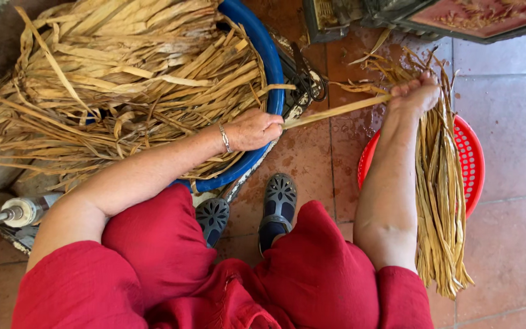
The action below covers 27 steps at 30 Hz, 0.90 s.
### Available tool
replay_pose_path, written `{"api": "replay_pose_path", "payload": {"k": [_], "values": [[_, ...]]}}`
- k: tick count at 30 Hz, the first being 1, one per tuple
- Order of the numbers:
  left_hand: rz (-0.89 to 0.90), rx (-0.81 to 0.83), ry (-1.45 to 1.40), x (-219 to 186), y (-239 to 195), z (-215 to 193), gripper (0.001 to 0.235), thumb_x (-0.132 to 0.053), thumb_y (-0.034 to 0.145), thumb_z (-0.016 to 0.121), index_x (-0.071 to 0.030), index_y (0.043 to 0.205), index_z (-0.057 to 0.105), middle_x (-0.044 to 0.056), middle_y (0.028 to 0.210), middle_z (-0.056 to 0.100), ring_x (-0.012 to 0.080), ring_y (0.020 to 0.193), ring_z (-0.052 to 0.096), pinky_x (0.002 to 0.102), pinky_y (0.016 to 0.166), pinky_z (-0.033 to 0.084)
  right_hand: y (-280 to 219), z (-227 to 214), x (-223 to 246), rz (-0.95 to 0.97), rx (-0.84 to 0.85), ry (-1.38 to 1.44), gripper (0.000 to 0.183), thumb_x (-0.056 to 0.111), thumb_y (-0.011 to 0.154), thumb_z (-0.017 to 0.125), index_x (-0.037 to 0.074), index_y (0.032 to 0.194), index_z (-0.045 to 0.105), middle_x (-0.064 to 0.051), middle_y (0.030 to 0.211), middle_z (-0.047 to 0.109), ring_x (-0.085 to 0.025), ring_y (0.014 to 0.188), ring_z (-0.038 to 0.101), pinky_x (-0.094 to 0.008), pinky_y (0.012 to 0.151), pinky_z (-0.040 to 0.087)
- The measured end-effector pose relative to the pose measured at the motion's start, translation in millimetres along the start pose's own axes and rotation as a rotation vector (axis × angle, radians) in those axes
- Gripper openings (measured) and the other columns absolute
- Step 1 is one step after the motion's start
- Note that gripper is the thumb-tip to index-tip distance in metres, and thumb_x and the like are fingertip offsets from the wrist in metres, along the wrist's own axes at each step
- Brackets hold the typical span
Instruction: The person sits on the floor and processes dried plant strips by hand. They pull strips from a blue basin, separate and align them, and place the processed bundles into a red basket.
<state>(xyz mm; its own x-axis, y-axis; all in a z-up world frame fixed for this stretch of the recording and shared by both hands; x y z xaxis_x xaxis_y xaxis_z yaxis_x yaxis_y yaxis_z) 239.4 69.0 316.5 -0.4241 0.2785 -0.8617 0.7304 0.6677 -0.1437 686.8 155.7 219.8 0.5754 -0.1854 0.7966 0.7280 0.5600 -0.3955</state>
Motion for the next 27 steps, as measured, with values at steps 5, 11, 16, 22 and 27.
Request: {"api": "replay_pose_path", "payload": {"k": [5,11,16,22,27], "values": [[0.009,0.034,0.091,13.7,-11.4,-5.0,0.029,-0.031,0.097,0.045,-0.009,0.086,0.061,0.012,0.059,0.054,0.0263,0.052,0.056,0.044,0.057,0.047,42.6,-35.4,20.0,-0.048,-0.105,0.040,0.017,0.012,0.089,0.051,0.013,0.072,0.052,0.004,0.052,0.038,-0.012,0.043,0.029,-0.031,0.041,0.023],[-0.203,0.086,0.123,93.0,-68.2,-19.5,0.037,-0.034,0.102,0.037,-0.017,0.072,0.051,-0.004,0.055,0.043,0.0127,0.046,0.040,0.033,0.047,0.042,79.1,-95.9,100.8,-0.190,-0.199,0.122,0.016,0.018,0.091,0.049,0.013,0.077,0.045,0.001,0.052,0.030,-0.016,0.043,0.025,-0.035,0.038,0.023],[-0.222,-0.443,1.007,137.0,-100.7,-45.2,0.045,-0.031,0.067,0.049,-0.026,0.109,0.063,0.004,0.099,0.058,0.0161,0.087,0.053,0.044,0.074,0.051,72.4,-76.5,100.2,-0.155,0.128,0.230,0.021,0.025,0.100,0.049,0.007,0.092,0.056,0.001,0.057,0.032,-0.017,0.049,0.027,-0.036,0.041,0.022],[-0.557,0.286,0.758,180.6,-95.4,25.4,0.046,-0.019,0.098,0.061,-0.010,0.143,0.056,0.015,0.145,0.051,0.0291,0.137,0.046,0.053,0.115,0.040,-11.3,-10.7,99.0,-0.115,0.375,0.141,0.047,0.046,0.098,0.053,0.008,0.125,0.055,-0.009,0.080,0.052,-0.026,0.075,0.051,-0.050,0.080,0.053],[-0.456,0.300,0.557,171.8,-71.2,83.9,0.054,-0.024,0.090,0.065,-0.007,0.138,0.050,0.012,0.152,0.039,0.0295,0.141,0.030,0.068,0.109,0.019,-76.3,21.7,87.8,-0.149,0.542,0.008,0.058,0.052,0.105,0.057,0.007,0.141,0.050,-0.007,0.086,0.052,-0.024,0.081,0.050,-0.046,0.081,0.049]]}}
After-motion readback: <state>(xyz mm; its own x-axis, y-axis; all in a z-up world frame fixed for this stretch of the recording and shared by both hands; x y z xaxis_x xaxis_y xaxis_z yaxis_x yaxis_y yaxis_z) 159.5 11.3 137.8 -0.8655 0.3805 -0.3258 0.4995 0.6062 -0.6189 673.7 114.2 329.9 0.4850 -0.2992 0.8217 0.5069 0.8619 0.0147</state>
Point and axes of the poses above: each hand's wrist, its own y-axis towards the middle knuckle, its own z-axis out of the palm, x = y × z, the point moved 7 cm from there along y, towards the middle knuckle
